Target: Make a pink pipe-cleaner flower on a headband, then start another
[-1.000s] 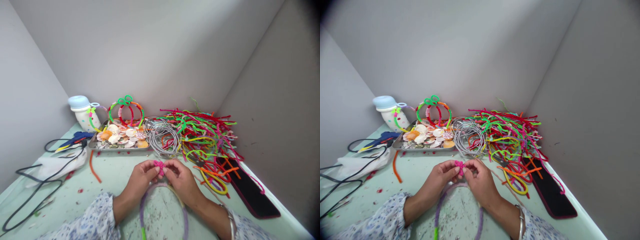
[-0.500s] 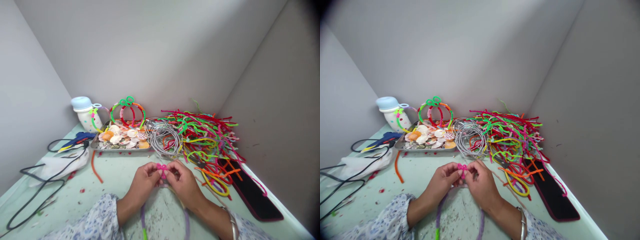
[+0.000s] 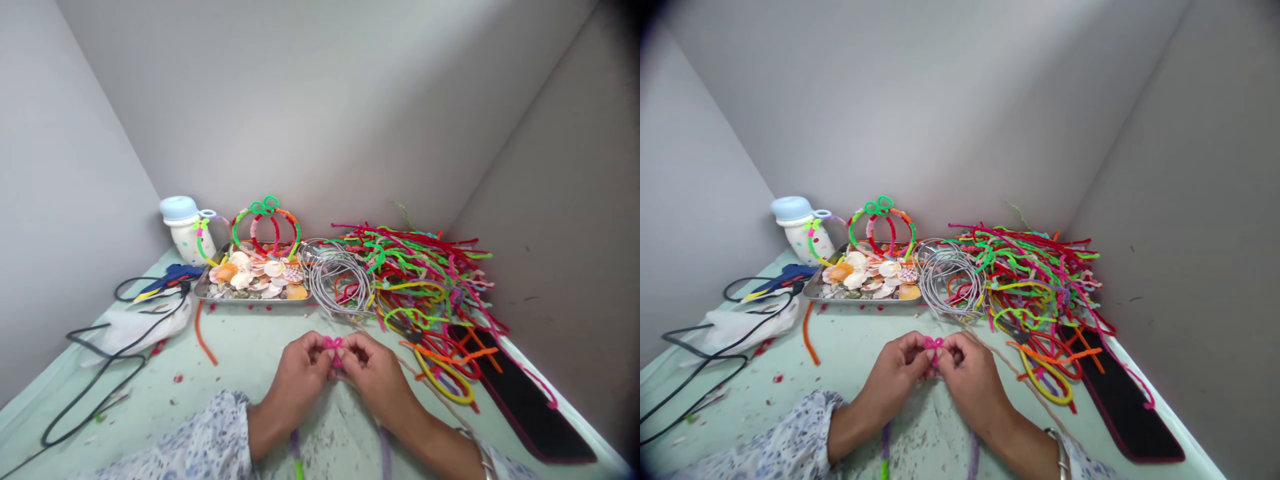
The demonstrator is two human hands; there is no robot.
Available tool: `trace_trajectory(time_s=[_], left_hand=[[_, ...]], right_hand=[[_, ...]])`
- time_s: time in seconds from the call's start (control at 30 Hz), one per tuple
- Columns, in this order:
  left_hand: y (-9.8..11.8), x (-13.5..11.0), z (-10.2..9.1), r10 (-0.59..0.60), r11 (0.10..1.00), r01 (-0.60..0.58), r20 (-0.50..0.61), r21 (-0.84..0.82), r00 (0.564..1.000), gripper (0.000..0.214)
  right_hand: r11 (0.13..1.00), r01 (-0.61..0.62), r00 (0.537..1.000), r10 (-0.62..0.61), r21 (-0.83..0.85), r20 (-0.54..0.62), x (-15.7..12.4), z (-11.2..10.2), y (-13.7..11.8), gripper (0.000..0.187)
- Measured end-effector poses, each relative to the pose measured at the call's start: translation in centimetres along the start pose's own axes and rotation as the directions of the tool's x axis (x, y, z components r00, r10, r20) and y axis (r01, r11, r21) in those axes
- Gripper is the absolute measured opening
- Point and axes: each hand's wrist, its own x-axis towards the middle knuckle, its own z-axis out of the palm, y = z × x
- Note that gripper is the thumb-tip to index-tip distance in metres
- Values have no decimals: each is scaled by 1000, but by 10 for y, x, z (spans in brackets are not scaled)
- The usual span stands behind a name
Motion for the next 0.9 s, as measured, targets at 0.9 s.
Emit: trace_trajectory(time_s=[0.9], left_hand=[[-1,-6,-2,76,996,-76,2,36,997,11]], right_hand=[[818,-382,911,254,430,326,6,-12,-13,20]])
